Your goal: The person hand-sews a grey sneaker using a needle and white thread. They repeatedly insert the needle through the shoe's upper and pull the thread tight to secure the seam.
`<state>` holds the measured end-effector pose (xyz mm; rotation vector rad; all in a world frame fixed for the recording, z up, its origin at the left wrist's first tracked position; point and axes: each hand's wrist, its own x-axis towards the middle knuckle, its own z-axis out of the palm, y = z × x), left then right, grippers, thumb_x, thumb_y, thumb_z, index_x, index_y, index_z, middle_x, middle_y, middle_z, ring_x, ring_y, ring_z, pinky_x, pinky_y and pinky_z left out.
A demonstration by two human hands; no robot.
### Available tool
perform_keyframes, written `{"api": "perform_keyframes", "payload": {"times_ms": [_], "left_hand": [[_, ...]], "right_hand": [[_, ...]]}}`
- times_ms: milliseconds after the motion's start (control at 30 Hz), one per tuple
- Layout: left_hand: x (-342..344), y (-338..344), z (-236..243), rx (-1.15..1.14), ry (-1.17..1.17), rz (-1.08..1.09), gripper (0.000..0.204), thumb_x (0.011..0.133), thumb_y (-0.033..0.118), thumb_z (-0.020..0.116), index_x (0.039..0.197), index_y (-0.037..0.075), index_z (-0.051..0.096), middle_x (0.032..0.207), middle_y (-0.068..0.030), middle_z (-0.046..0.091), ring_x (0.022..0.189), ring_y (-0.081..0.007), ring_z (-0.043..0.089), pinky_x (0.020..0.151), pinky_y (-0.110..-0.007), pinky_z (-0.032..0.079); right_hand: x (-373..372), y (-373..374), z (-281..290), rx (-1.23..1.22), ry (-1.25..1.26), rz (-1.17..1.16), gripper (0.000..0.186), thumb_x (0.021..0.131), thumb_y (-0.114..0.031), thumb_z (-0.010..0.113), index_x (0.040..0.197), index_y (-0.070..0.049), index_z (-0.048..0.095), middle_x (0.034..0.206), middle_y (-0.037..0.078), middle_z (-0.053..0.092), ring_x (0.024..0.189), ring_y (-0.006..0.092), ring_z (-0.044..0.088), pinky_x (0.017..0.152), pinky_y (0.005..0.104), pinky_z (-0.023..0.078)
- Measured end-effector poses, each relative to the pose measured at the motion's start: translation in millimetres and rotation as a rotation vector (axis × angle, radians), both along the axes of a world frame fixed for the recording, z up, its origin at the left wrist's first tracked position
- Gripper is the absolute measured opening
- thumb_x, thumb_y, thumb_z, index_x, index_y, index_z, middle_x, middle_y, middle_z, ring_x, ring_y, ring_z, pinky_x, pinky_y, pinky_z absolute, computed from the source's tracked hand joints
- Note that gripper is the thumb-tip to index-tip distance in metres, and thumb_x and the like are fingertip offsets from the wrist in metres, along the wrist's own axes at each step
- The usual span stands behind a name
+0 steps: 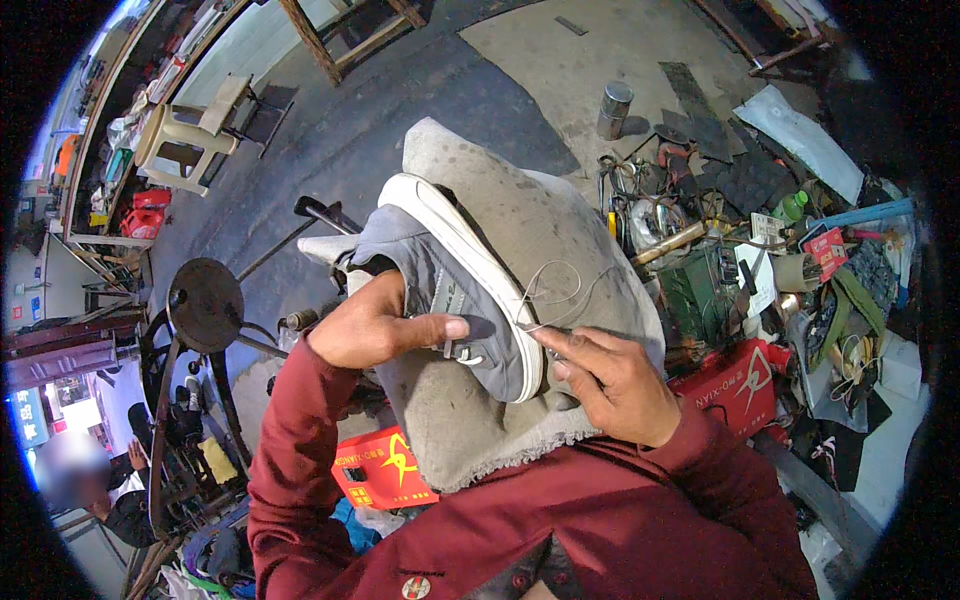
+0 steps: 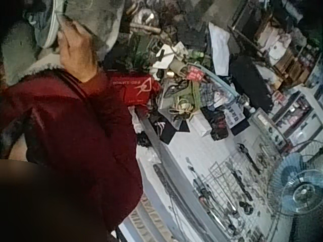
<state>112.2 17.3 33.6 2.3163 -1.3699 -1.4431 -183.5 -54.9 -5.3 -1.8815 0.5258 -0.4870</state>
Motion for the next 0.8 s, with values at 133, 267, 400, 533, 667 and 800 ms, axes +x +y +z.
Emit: {"api": "perform_keyframes", "payload": {"times_ms": [133, 267, 400, 533, 667, 800], "left_hand": [[-6.0, -2.4, -25.4, -0.277, 0.573, 0.151, 0.037, 0.091, 0.032, 0.080, 0.090, -0.003, 0.070, 0.075, -0.0024, 0.064, 0.068, -0.0095, 0.055, 0.057, -0.030, 0.044], [1.0, 2.2, -35.5, -0.102, 0.425, 0.140, 0.034, 0.092, 0.028, 0.078, 0.097, -0.005, 0.069, 0.081, -0.0018, 0.066, 0.074, -0.0097, 0.057, 0.063, -0.030, 0.047], [-5.6, 7.9, -33.7, -0.141, 0.510, 0.233, 0.031, 0.094, 0.024, 0.076, 0.101, -0.005, 0.069, 0.085, -0.0012, 0.068, 0.079, -0.0103, 0.059, 0.068, -0.029, 0.048], [-18.8, 11.0, -32.8, -0.262, 0.551, 0.324, 0.028, 0.095, 0.022, 0.074, 0.100, -0.005, 0.069, 0.085, -0.0014, 0.067, 0.079, -0.0106, 0.059, 0.068, -0.030, 0.048], [-19.3, 11.8, -35.0, -0.246, 0.572, 0.334, 0.029, 0.096, 0.021, 0.072, 0.107, -0.005, 0.066, 0.089, -0.0018, 0.068, 0.081, -0.0110, 0.060, 0.070, -0.030, 0.049], [-17.7, 12.9, -36.8, -0.166, 0.553, 0.269, 0.030, 0.097, 0.019, 0.070, 0.114, -0.005, 0.063, 0.094, -0.0020, 0.067, 0.083, -0.0111, 0.059, 0.072, -0.030, 0.050]], "right_hand": [[0.6, -1.8, -0.3, 0.016, 0.001, -0.005, 0.043, 0.092, 0.001, 0.060, 0.136, 0.000, 0.062, 0.086, 0.017, 0.060, 0.071, 0.0297, 0.057, 0.069, 0.0372, 0.049], [-0.4, 0.4, -2.2, 0.002, 0.012, -0.003, 0.045, 0.092, 0.002, 0.059, 0.137, 0.000, 0.061, 0.085, 0.018, 0.058, 0.071, 0.0305, 0.056, 0.068, 0.0376, 0.048], [-0.6, 0.4, 0.9, -0.016, 0.041, 0.002, 0.048, 0.091, 0.003, 0.058, 0.139, -0.002, 0.060, 0.086, 0.018, 0.058, 0.071, 0.0315, 0.056, 0.067, 0.0369, 0.048], [0.8, 1.3, 8.1, -0.014, 0.102, 0.002, 0.050, 0.090, 0.005, 0.058, 0.139, -0.002, 0.059, 0.087, 0.019, 0.059, 0.072, 0.0339, 0.058, 0.068, 0.0379, 0.049], [3.4, 0.1, 19.2, -0.050, 0.208, 0.015, 0.050, 0.088, 0.005, 0.058, 0.138, -0.001, 0.060, 0.090, 0.021, 0.061, 0.074, 0.0376, 0.061, 0.070, 0.0416, 0.051], [7.0, -6.5, 34.6, -0.184, 0.462, 0.094, 0.045, 0.089, 0.002, 0.058, 0.133, 0.000, 0.062, 0.094, 0.022, 0.064, 0.080, 0.0405, 0.065, 0.072, 0.0455, 0.052]]}}
